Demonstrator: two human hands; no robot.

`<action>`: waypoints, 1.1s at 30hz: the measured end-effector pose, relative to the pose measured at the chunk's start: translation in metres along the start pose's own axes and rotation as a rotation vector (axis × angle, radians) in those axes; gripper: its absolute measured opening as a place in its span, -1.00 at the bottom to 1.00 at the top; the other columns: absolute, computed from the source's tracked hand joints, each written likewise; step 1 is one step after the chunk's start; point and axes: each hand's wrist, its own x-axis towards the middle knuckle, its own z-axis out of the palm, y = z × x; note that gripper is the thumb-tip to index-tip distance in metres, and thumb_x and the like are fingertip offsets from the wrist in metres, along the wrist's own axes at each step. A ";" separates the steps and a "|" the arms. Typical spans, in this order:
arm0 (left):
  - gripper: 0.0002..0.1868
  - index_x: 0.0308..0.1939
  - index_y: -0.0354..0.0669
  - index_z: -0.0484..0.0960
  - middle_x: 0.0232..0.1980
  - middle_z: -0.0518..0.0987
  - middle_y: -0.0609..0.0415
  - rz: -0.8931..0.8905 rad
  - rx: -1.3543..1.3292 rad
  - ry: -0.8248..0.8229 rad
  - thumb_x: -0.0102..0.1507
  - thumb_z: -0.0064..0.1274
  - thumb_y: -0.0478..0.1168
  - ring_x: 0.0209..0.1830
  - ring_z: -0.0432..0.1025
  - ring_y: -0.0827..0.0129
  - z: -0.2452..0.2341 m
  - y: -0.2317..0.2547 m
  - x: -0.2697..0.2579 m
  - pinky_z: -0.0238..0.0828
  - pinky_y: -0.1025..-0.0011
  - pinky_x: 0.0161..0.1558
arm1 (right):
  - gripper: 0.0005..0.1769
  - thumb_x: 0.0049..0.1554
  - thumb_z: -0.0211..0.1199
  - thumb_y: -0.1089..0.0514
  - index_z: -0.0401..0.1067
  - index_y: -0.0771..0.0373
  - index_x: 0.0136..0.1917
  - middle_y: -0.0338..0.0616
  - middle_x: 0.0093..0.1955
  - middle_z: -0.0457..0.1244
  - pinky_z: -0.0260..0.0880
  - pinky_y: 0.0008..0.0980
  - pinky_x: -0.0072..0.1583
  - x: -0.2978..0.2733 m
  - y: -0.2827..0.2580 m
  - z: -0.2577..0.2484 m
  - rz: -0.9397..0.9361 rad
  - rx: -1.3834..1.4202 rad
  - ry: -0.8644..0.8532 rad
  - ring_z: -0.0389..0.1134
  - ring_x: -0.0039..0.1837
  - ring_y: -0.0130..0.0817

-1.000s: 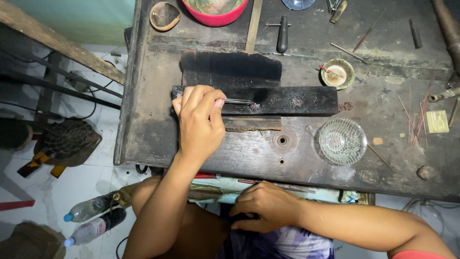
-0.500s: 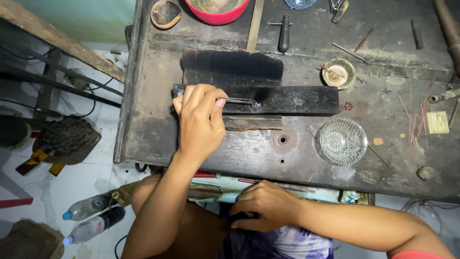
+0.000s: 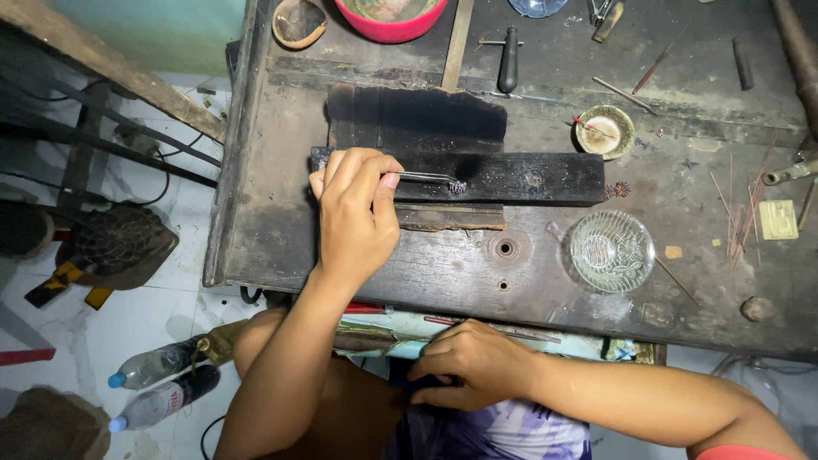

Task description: Soldering a small jewelry component using a blowtorch and tweezers on a workbench

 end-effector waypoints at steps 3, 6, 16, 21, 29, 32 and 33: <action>-0.84 -0.19 -0.06 0.57 -0.13 0.53 0.18 0.007 -0.004 0.025 0.38 -0.16 -0.29 -0.09 0.36 0.23 0.000 0.000 0.000 0.01 0.23 -0.04 | -0.73 0.26 0.27 -0.07 0.52 0.17 -0.02 -0.22 -0.32 0.31 0.32 -0.26 -0.25 0.001 -0.001 -0.002 0.003 0.012 0.005 0.36 -0.31 -0.16; -0.85 -0.19 -0.08 0.58 -0.13 0.52 0.17 0.021 -0.008 0.037 0.35 -0.14 -0.31 -0.10 0.36 0.23 0.003 -0.002 -0.001 0.00 0.23 -0.02 | -0.74 0.25 0.29 -0.07 0.52 0.16 -0.02 -0.24 -0.33 0.30 0.32 -0.28 -0.25 0.002 -0.002 -0.003 0.006 0.020 0.011 0.36 -0.31 -0.18; -0.92 -0.06 -0.34 0.60 -0.11 0.58 -0.12 0.112 -0.218 0.219 0.41 0.00 -0.44 -0.11 0.50 0.12 -0.013 0.014 -0.009 0.49 0.34 -0.24 | -0.73 0.32 0.22 0.02 0.47 0.29 0.04 -0.11 -0.30 0.22 0.27 -0.18 -0.26 -0.002 -0.020 -0.023 -0.136 -0.150 0.111 0.28 -0.32 -0.09; -0.94 -0.14 -0.41 0.58 -0.15 0.54 -0.20 -0.007 -0.411 0.223 0.35 0.14 -0.45 -0.16 0.47 0.18 -0.017 0.023 -0.025 0.44 0.43 -0.22 | -0.77 0.19 0.33 0.17 0.52 0.39 0.03 0.04 -0.05 0.40 0.50 -0.15 0.08 -0.015 -0.058 -0.053 -0.019 -0.284 0.564 0.45 -0.05 -0.06; -0.87 -0.11 -0.26 0.42 -0.21 0.52 -0.11 -0.380 -0.905 0.162 0.36 0.07 -0.37 -0.39 0.49 0.32 -0.015 0.019 -0.057 0.47 0.53 -0.37 | 0.07 -0.09 0.58 -0.05 0.14 0.33 0.53 0.22 0.49 0.06 0.07 -0.01 0.55 -0.100 -0.032 -0.076 0.738 -0.670 0.981 0.09 0.55 0.08; -0.86 -0.13 -0.28 0.50 -0.19 0.56 -0.09 -0.390 -0.971 0.087 0.30 0.14 -0.43 -0.36 0.54 0.32 -0.011 0.020 -0.063 0.57 0.52 -0.34 | 0.08 -0.08 0.60 -0.04 0.14 0.32 0.54 0.16 0.47 0.16 0.15 -0.06 0.47 -0.100 -0.025 -0.074 0.773 -0.654 1.000 0.19 0.48 0.03; -0.87 -0.14 -0.30 0.55 -0.18 0.58 -0.07 -0.381 -1.011 0.058 0.28 0.16 -0.47 -0.35 0.56 0.32 -0.009 0.020 -0.065 0.61 0.52 -0.32 | 0.03 -0.05 0.59 -0.04 0.17 0.33 0.52 0.13 0.46 0.20 0.20 -0.07 0.43 -0.098 -0.024 -0.074 0.771 -0.661 1.017 0.24 0.45 0.02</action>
